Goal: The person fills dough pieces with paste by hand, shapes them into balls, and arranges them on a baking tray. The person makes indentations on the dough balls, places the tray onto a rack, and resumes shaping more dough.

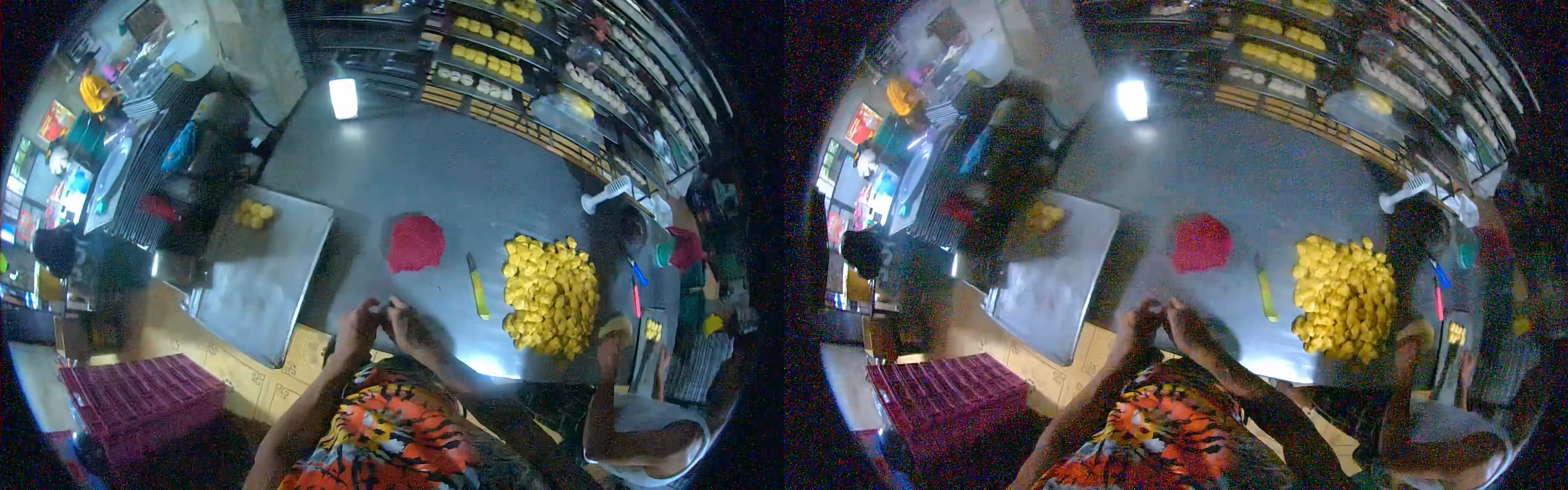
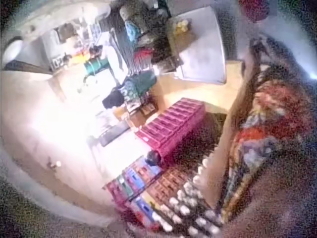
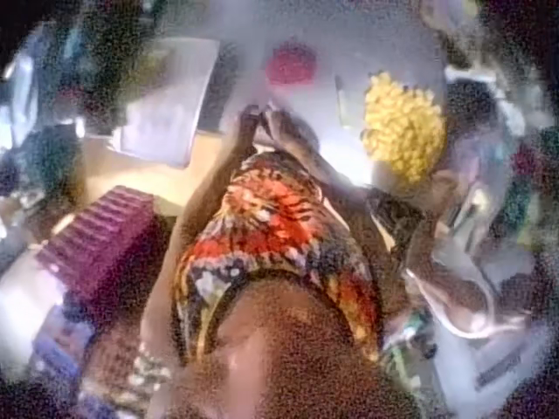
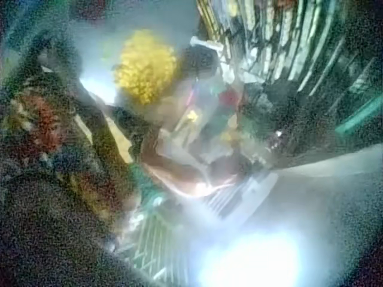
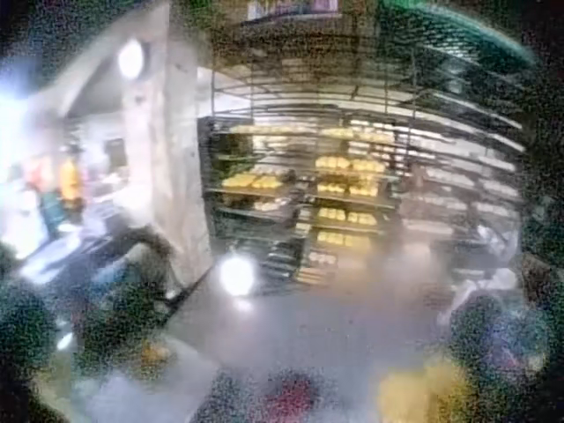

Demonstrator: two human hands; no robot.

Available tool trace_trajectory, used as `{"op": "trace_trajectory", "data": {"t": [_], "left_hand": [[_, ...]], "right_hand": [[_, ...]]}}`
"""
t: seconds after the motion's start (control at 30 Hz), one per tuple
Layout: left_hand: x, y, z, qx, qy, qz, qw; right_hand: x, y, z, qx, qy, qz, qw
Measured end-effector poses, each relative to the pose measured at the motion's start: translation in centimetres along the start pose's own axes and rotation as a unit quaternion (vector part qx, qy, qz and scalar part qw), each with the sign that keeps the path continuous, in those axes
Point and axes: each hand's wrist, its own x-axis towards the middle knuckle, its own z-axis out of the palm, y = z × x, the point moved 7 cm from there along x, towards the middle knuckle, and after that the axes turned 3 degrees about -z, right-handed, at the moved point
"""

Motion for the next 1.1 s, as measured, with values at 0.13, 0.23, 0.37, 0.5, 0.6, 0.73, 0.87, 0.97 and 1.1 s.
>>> {"op": "trace_trajectory", "data": {"t": [0.13, 0.23, 0.37, 0.5, 0.6, 0.73, 0.87, 0.97, 1.1], "left_hand": [[1.4, 0.5, -2.5, -0.257, -0.018, 0.022, 0.966], [3.5, 0.2, -8.3, -0.211, 0.036, 0.033, 0.976], [5.1, -1.7, -12.4, -0.345, 0.051, -0.002, 0.937], [6.9, -2.1, -16.3, -0.327, 0.048, -0.016, 0.944], [9.3, -2.7, -21.3, -0.119, 0.138, 0.047, 0.982], [14.8, 1.7, -27.5, 0.117, 0.256, 0.153, 0.947], [18.5, 0.7, -27.7, 0.174, 0.176, 0.336, 0.909], [19.7, -9.7, -29.9, 0.219, 0.105, 0.164, 0.956], [15.4, 0.9, -21.5, 0.318, 0.107, 0.389, 0.858]], "right_hand": [[4.4, 0.6, 2.7, 0.141, 0.075, -0.018, 0.987], [8.7, 0.0, 3.1, 0.07, 0.14, -0.077, 0.985], [14.0, -1.0, 7.1, 0.265, 0.164, -0.041, 0.949], [18.8, -3.0, 9.2, 0.23, 0.118, 0.002, 0.966], [21.0, -4.2, 10.0, 0.305, 0.103, 0.016, 0.947], [19.9, -4.2, 8.4, 0.477, 0.081, 0.084, 0.871], [14.1, 0.9, 7.9, 0.481, 0.041, 0.172, 0.859], [9.8, 4.0, 6.9, 0.458, 0.055, 0.183, 0.868], [0.2, 11.5, 2.2, 0.387, 0.143, 0.239, 0.879]]}}
